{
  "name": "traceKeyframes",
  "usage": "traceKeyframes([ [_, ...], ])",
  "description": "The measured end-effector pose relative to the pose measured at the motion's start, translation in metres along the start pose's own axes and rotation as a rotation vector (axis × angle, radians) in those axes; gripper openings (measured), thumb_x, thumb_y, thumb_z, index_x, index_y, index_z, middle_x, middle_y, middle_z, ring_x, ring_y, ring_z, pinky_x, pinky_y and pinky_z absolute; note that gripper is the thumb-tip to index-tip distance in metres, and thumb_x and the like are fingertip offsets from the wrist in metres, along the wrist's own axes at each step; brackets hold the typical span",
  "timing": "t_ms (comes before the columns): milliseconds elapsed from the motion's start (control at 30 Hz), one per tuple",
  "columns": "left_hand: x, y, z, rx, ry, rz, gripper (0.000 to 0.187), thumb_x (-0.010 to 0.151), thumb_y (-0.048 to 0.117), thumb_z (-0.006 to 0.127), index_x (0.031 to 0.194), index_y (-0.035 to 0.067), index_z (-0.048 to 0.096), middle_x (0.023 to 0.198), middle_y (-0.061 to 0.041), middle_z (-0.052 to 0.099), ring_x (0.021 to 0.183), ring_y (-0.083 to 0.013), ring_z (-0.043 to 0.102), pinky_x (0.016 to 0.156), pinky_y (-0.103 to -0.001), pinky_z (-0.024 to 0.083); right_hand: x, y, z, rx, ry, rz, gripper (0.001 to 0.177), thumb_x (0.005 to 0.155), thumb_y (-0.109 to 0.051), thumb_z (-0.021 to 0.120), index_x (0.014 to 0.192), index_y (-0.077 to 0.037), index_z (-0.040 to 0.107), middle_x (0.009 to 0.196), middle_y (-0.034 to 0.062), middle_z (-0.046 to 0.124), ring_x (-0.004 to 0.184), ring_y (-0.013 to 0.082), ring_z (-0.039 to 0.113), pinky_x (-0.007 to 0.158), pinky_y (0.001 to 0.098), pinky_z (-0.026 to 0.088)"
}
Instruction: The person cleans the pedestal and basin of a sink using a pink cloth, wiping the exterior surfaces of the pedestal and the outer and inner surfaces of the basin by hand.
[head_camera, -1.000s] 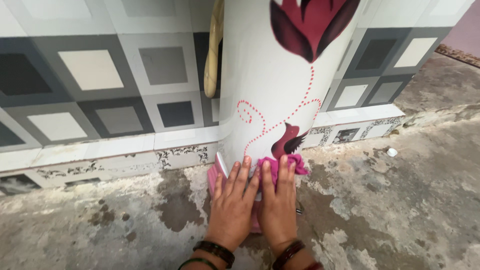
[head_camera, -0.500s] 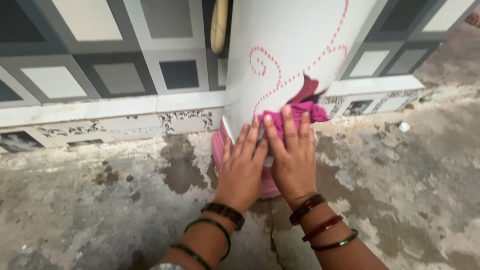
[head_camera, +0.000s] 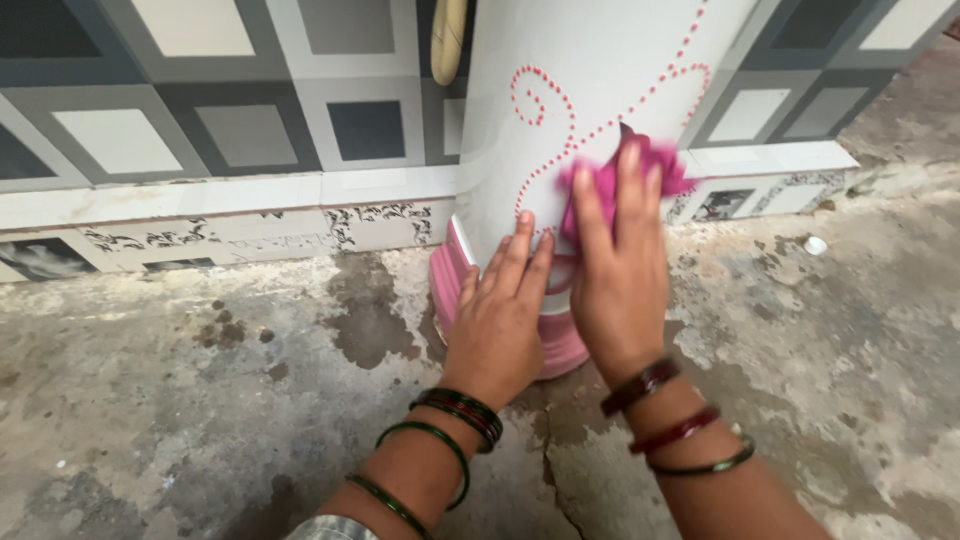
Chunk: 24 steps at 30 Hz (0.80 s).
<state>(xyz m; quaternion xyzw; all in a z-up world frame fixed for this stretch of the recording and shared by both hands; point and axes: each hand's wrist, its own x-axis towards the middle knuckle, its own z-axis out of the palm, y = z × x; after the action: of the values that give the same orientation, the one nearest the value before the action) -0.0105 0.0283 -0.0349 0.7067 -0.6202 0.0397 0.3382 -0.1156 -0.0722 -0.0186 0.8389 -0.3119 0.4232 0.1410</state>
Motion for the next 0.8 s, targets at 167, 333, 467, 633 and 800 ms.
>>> traceKeyframes([
  [167,0.002,0.000,-0.006,-0.063,-0.095,-0.053,0.081,0.080,0.003,0.066,0.154,0.009,0.035,0.169,-0.008,0.016,0.150,-0.0306,0.031,0.113,-0.059,0.030,-0.050,-0.010,0.000,0.082,-0.251,0.116,0.074,0.088,0.009,0.053,0.155,-0.022,0.045,0.167,0.0190,0.029,0.145,0.0414,0.042,0.108,0.0468,0.048],
  [333,-0.007,-0.004,0.000,-0.047,-0.060,-0.044,0.080,0.079,0.001,0.065,0.154,0.010,0.038,0.169,-0.007,0.019,0.150,-0.0302,0.033,0.114,-0.057,0.031,-0.053,-0.011,-0.005,0.321,-0.222,0.368,0.052,0.095,-0.001,0.059,0.145,-0.013,0.049,0.155,0.0213,0.044,0.127,0.0419,0.057,0.096,0.0436,0.052],
  [467,-0.011,-0.002,0.003,-0.056,0.038,-0.024,0.078,0.080,-0.001,0.063,0.154,0.009,0.042,0.166,-0.018,0.023,0.142,-0.0348,0.044,0.111,-0.052,0.039,-0.046,-0.028,0.000,0.405,-0.015,0.483,0.047,0.092,0.002,0.059,0.138,-0.001,0.051,0.133,0.0218,0.059,0.120,0.0394,0.062,0.101,0.0450,0.051],
  [633,-0.008,0.002,0.019,-0.159,0.204,-0.049,0.061,0.084,0.000,0.064,0.144,0.011,0.057,0.156,-0.023,0.040,0.127,-0.0403,0.056,0.102,-0.047,0.048,-0.043,-0.035,-0.004,0.426,-0.055,0.502,0.039,0.091,0.000,0.062,0.129,-0.001,0.058,0.124,0.0206,0.061,0.114,0.0375,0.063,0.097,0.0434,0.051],
  [800,-0.008,-0.011,0.029,-0.185,0.388,-0.033,0.044,0.081,-0.002,0.064,0.124,0.005,0.066,0.133,-0.019,0.060,0.115,-0.0404,0.062,0.097,-0.046,0.050,-0.047,-0.032,-0.013,0.511,-0.147,0.310,0.045,0.091,-0.001,0.061,0.135,-0.007,0.061,0.133,0.0161,0.062,0.115,0.0327,0.066,0.092,0.0396,0.056],
])
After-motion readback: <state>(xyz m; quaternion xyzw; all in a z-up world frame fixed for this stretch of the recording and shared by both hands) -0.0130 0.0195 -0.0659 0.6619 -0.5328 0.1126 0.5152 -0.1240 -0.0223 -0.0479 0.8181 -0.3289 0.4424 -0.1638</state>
